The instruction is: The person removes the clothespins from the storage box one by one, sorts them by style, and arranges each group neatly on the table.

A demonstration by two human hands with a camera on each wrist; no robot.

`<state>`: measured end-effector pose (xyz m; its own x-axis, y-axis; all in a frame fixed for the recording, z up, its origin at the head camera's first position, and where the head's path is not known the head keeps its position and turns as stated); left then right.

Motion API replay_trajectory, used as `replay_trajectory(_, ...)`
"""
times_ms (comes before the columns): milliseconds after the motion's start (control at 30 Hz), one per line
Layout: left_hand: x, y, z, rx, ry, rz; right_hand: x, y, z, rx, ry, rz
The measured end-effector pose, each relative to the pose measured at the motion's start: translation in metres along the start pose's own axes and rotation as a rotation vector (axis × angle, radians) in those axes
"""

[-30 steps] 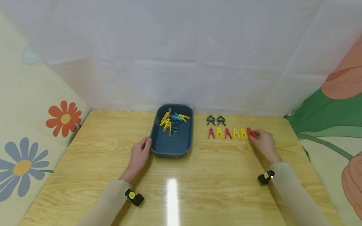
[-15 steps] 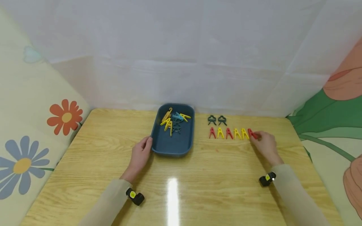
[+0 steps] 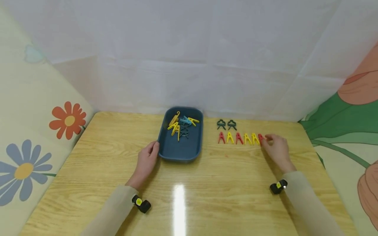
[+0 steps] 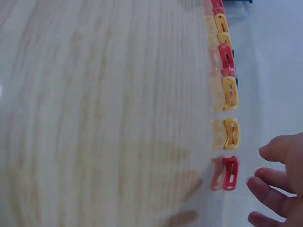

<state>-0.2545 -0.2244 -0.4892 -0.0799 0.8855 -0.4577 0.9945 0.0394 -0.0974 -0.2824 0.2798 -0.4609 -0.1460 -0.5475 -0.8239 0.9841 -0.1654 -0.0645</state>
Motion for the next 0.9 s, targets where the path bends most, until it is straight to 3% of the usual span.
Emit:
replay_trajectory(333, 0.001, -0.001, -0.001, -0.001, 0.006, 0.020, -0.006, -0.001, 0.046, -0.161, -0.018, -0.117)
replay_trajectory(600, 0.001, 0.000, 0.000, -0.010, 0.014, 0.020, 0.010, -0.007, 0.081, -0.194, -0.055, -0.018)
replay_trajectory(900, 0.000, 0.001, 0.000, -0.005, 0.006, 0.011, 0.034, -0.004, 0.142, -0.311, -0.075, 0.070)
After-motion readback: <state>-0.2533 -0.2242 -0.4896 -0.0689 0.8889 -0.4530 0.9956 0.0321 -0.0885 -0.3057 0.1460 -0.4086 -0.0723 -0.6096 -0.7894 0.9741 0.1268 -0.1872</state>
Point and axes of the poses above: each hand's wrist, its own y-axis away from the middle knuckle, its own x-axis out of the palm, z = x × y, the point moved 8 cm from there along -y, towards the middle knuckle, and after that the axes turned 5 degrees about x, right-handed, at the moved point
